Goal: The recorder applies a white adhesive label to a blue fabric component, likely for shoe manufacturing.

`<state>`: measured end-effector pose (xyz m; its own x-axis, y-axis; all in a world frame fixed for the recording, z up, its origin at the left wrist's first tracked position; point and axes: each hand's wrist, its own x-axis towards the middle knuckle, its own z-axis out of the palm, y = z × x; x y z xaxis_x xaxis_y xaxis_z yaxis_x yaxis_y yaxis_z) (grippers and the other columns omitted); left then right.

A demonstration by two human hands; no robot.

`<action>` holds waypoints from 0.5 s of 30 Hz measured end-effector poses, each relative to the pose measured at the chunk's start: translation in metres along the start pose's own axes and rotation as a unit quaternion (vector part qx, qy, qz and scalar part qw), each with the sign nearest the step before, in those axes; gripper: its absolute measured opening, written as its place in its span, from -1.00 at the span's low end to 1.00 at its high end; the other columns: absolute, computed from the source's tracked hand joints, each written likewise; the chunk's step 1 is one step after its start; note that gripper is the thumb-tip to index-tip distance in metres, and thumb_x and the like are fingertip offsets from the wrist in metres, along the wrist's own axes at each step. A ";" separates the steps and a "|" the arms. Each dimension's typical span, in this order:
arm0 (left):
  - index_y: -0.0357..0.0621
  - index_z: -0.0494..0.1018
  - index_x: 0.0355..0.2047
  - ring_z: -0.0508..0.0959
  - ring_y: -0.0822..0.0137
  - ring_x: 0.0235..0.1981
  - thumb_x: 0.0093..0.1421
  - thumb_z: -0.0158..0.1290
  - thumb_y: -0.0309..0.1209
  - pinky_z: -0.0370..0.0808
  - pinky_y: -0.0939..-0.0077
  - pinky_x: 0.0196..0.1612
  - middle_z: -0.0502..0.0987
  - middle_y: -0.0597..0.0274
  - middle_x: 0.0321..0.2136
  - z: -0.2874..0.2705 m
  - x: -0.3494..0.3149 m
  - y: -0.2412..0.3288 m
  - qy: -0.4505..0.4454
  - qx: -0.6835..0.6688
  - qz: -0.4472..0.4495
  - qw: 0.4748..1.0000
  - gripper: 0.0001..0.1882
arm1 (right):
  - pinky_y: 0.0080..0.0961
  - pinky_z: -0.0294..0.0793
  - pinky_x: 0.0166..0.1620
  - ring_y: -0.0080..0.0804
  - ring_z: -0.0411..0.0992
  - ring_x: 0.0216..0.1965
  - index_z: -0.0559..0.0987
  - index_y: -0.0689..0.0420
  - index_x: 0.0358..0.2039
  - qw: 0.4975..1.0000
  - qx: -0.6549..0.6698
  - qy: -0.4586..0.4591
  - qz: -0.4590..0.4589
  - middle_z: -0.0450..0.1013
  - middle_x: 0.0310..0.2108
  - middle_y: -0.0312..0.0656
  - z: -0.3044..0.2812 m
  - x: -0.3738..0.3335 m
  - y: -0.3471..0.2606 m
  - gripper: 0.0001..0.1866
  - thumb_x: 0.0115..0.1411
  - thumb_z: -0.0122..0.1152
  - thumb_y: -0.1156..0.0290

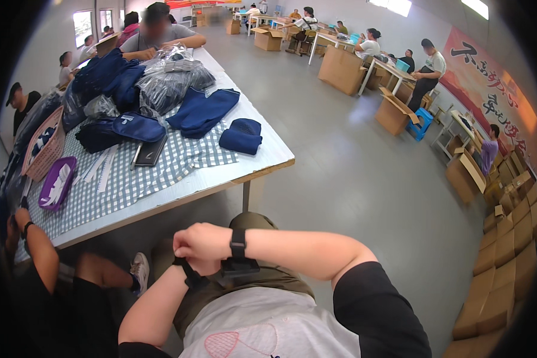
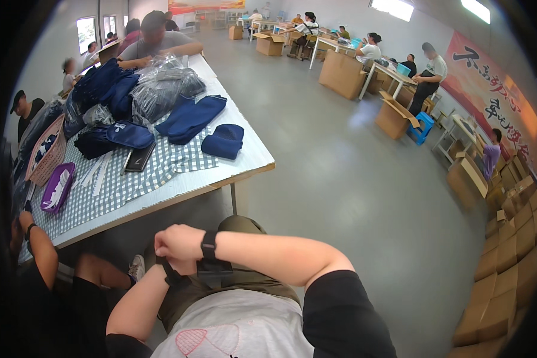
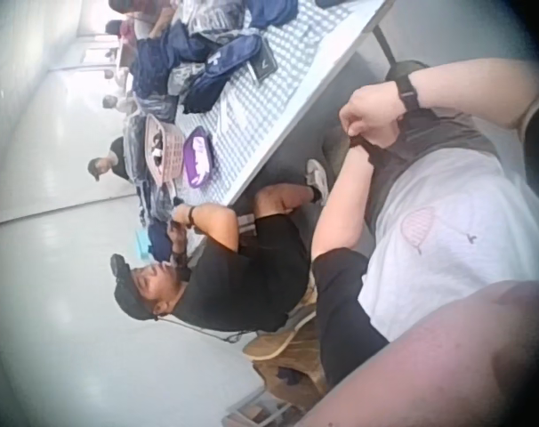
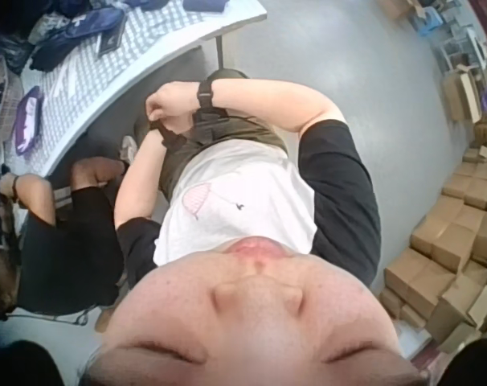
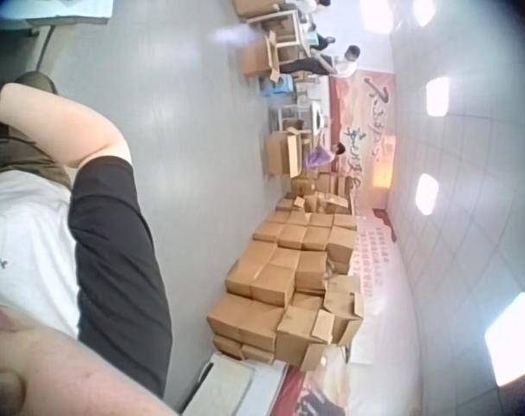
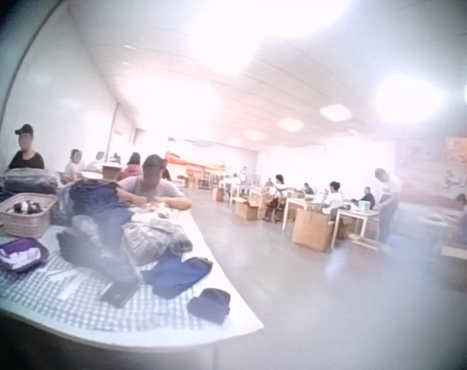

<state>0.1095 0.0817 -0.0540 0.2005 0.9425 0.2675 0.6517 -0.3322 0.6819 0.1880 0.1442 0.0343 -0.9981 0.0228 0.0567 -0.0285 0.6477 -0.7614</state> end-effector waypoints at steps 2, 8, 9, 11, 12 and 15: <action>-0.19 0.40 -0.10 0.49 0.27 -0.13 0.16 -0.03 -0.31 0.44 0.41 -0.13 0.49 0.13 -0.18 -0.002 -0.002 0.002 0.002 0.006 -0.005 1.000 -0.67 | -0.43 0.48 -0.31 -0.33 0.53 -0.42 0.51 0.24 -0.34 0.991 0.113 -0.040 0.052 0.51 -0.49 -0.12 -0.014 0.006 -0.002 -0.79 0.13 0.11 0.35; -0.18 0.42 -0.14 0.50 0.26 -0.16 0.15 0.00 -0.29 0.44 0.42 -0.11 0.50 0.15 -0.22 -0.022 0.006 0.040 -0.022 0.107 -0.010 0.994 -0.69 | -0.56 0.52 -0.31 -0.44 0.51 -0.45 0.45 0.28 -0.26 0.960 0.224 -0.096 0.142 0.46 -0.39 -0.19 -0.029 0.026 0.002 -0.78 0.23 0.02 0.36; -0.15 0.44 -0.19 0.51 0.24 -0.19 0.15 -0.01 -0.27 0.44 0.40 -0.14 0.51 0.16 -0.25 -0.025 0.012 0.052 -0.071 0.075 -0.044 0.994 -0.72 | -0.53 0.53 -0.30 -0.42 0.51 -0.46 0.45 0.29 -0.26 0.961 0.211 -0.090 0.153 0.46 -0.37 -0.19 -0.029 0.027 0.009 -0.78 0.23 0.02 0.36; -0.12 0.45 -0.23 0.51 0.21 -0.22 0.16 -0.01 -0.25 0.44 0.38 -0.16 0.52 0.16 -0.29 -0.029 0.012 0.073 -0.117 0.049 -0.088 0.988 -0.74 | -0.49 0.55 -0.30 -0.34 0.53 -0.45 0.41 0.27 -0.23 0.955 0.249 -0.082 0.141 0.44 -0.37 -0.14 -0.021 0.031 0.015 -0.78 0.26 -0.04 0.36; -0.12 0.46 -0.27 0.51 0.19 -0.25 0.15 -0.01 -0.24 0.44 0.35 -0.19 0.52 0.16 -0.33 -0.029 0.010 0.081 -0.098 0.041 -0.103 0.989 -0.76 | -0.48 0.55 -0.32 -0.33 0.52 -0.45 0.38 0.25 -0.20 0.938 0.287 -0.089 0.176 0.43 -0.38 -0.12 -0.020 0.030 0.013 -0.78 0.28 -0.09 0.35; -0.13 0.46 -0.36 0.52 0.13 -0.33 0.17 -0.03 -0.28 0.45 0.29 -0.29 0.50 0.08 -0.41 -0.007 0.000 0.064 -0.122 0.164 0.019 0.979 -0.81 | -0.47 0.57 -0.38 -0.30 0.53 -0.45 0.28 0.22 -0.15 0.901 0.334 -0.113 0.252 0.40 -0.42 -0.08 -0.024 0.025 -0.005 -0.78 0.32 -0.22 0.35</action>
<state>0.1465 0.0601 -0.0057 0.3724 0.9236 0.0915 0.8314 -0.3757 0.4093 0.1643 0.1599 0.0544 -0.8769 -0.0192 -0.4803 0.4805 -0.0061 -0.8770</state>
